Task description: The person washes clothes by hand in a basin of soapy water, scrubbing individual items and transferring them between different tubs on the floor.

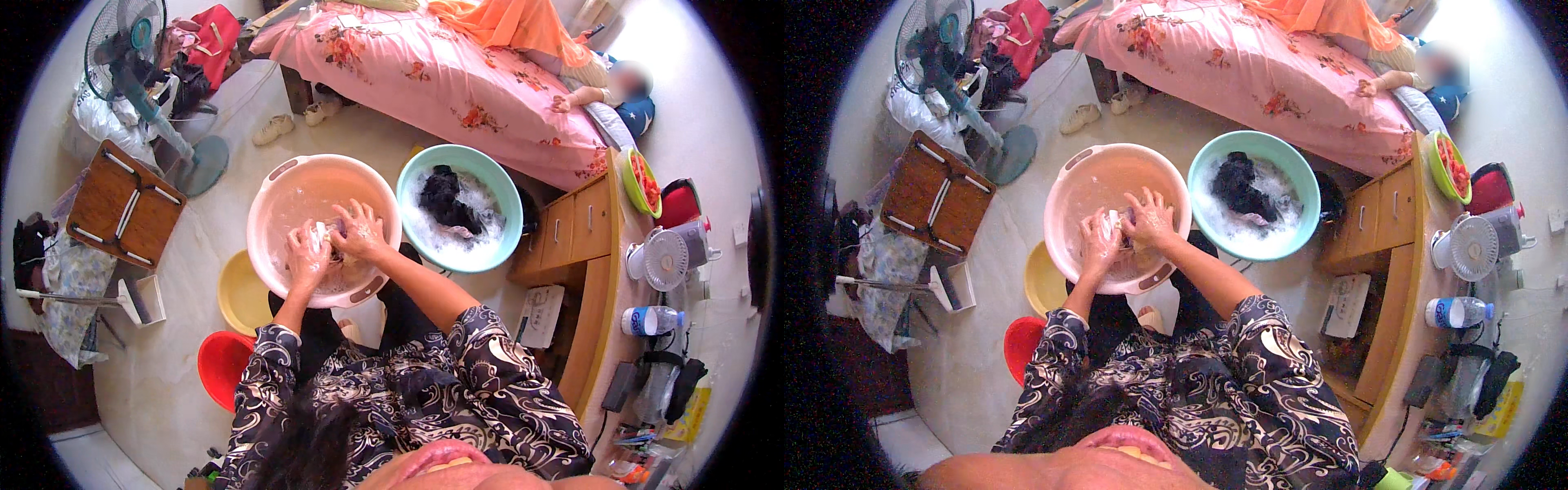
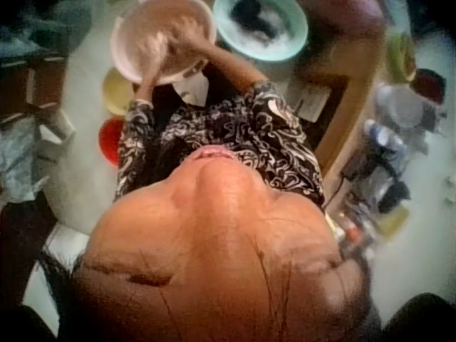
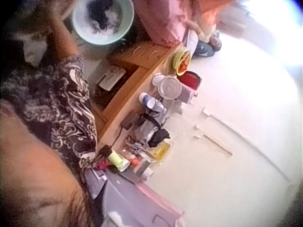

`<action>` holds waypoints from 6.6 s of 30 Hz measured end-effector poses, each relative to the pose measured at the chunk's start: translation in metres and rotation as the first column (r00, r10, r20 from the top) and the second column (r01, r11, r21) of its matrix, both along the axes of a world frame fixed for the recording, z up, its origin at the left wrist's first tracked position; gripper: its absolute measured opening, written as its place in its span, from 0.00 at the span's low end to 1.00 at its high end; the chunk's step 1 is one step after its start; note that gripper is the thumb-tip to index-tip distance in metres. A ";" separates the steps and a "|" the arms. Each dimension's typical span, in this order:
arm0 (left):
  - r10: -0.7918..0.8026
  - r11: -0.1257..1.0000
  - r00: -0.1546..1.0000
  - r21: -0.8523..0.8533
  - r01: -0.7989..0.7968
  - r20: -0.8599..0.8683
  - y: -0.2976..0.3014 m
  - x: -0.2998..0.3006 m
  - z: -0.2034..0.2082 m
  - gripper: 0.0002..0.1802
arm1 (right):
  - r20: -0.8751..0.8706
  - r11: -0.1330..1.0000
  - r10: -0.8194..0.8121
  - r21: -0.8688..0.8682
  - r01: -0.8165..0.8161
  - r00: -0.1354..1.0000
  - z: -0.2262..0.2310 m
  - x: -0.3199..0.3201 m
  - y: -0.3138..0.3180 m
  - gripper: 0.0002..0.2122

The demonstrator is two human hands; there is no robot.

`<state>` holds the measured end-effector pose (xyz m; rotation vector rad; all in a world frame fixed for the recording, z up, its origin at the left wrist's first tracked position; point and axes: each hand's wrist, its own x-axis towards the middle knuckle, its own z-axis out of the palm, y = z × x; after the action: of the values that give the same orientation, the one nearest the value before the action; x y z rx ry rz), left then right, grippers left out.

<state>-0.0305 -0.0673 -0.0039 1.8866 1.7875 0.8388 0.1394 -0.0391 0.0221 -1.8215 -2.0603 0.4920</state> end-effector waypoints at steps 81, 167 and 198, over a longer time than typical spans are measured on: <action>-0.217 0.881 0.888 -0.473 0.000 -0.405 0.047 0.004 -0.015 0.25 | -0.147 0.990 -0.046 -0.142 0.025 0.988 -0.103 -0.026 0.047 0.18; -0.250 0.771 0.966 -0.591 0.236 0.061 0.058 0.010 0.001 0.34 | -0.033 0.928 -0.060 -0.371 0.044 0.998 -0.075 -0.001 0.052 0.21; 0.342 0.934 0.818 -0.262 -0.242 0.463 0.052 -0.005 -0.011 0.23 | -0.470 0.982 0.090 -0.108 -0.158 0.878 0.011 0.014 0.033 0.17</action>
<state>-0.0359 -0.0152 -0.0145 1.1379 1.7579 1.1003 0.1536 -0.0061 0.0335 -1.4588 -1.8449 1.0277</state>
